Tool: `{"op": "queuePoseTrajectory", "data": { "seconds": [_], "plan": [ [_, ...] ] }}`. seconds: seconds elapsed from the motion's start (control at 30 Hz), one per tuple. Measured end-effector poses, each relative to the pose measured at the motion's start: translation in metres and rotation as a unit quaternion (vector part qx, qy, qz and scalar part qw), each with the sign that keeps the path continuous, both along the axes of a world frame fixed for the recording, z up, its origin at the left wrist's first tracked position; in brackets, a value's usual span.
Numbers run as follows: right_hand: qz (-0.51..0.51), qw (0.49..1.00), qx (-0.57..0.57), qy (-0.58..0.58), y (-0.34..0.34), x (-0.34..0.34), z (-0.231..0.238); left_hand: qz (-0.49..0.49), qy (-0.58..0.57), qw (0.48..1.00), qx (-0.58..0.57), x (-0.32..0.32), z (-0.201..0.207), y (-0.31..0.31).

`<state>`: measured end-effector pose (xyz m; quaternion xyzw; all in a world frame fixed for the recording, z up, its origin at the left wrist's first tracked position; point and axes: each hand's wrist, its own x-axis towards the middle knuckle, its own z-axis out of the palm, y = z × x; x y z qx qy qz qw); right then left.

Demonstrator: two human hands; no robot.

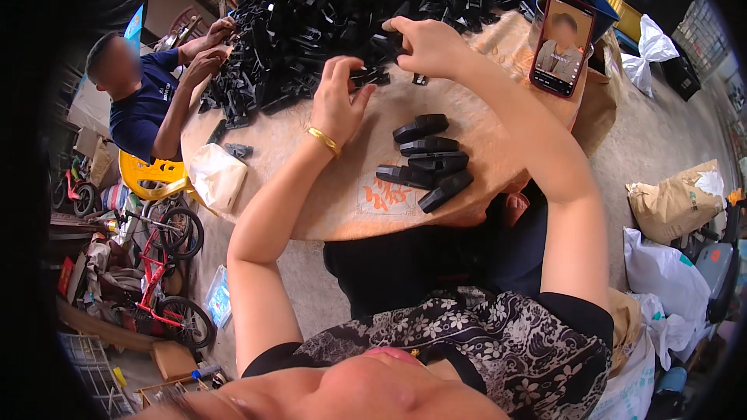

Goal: The person assembles black plastic components by hand, fitting plastic pieces together and stacking the assembled parts on the table.

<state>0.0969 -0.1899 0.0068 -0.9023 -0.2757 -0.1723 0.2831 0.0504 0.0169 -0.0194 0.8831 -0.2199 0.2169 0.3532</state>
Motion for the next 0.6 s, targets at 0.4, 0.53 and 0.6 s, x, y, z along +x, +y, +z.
{"op": "queuePoseTrajectory", "data": {
  "seconds": [0.4,0.53,0.6],
  "plan": [
    [0.010,0.991,-0.117,-0.065,-0.022,-0.027,-0.025,-0.185,-0.027,0.980,0.070,0.012,-0.017,-0.003],
    [0.013,0.980,-0.173,-0.093,-0.019,-0.030,-0.036,-0.189,-0.039,0.976,0.095,0.019,-0.018,0.002],
    [0.038,0.973,-0.149,-0.173,-0.021,-0.035,-0.043,-0.191,-0.060,0.973,0.112,0.020,-0.017,0.002]
  ]
}}
